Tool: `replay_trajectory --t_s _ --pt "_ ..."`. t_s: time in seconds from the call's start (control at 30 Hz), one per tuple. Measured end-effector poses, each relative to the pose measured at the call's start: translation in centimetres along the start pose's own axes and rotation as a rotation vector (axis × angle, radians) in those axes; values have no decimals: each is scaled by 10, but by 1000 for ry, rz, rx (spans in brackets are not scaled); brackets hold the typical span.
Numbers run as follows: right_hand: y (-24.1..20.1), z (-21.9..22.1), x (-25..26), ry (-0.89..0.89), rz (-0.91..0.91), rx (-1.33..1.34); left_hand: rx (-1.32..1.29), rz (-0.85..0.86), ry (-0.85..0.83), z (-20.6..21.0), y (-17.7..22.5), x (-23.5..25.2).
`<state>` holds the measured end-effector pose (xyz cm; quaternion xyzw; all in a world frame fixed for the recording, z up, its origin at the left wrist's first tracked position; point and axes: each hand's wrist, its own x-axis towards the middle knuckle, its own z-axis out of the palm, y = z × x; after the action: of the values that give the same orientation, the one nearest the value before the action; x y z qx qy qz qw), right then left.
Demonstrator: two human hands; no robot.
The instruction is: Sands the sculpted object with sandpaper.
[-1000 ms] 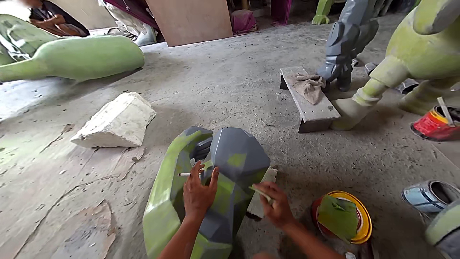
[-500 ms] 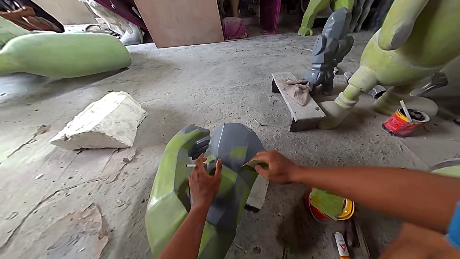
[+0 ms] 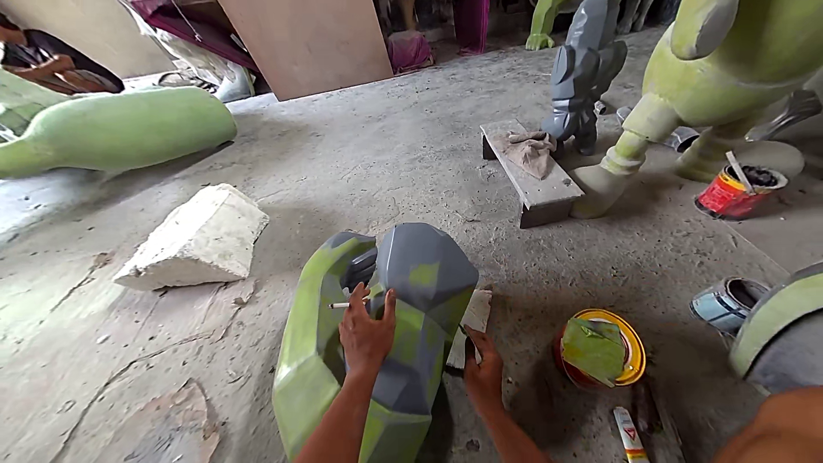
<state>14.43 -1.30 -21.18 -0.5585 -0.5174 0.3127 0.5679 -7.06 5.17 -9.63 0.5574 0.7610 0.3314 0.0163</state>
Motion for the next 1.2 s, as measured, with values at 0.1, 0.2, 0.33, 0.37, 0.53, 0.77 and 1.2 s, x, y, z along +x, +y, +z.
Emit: replay_trajectory --t_s 0.1,0.2,0.33,0.37,0.53,0.77,1.2 --pt "1 9 7 20 -41 2 -9 -4 1 1 1 1" --pt "2 23 3 0 -67 -22 -15 -1 0 1 0 0" --pt "6 32 -11 -58 -28 -164 -25 -7 -2 2 1 0" --pt "7 31 -14 -82 -20 -204 -25 -7 -2 2 1 -1" --pt "13 15 -22 -260 -20 -337 -9 12 -1 1 0 0" --pt "24 -6 -7 -158 -96 -194 -20 18 -4 1 -1 0" --pt "30 5 -21 -278 -125 -416 -3 13 3 3 -2 -1"
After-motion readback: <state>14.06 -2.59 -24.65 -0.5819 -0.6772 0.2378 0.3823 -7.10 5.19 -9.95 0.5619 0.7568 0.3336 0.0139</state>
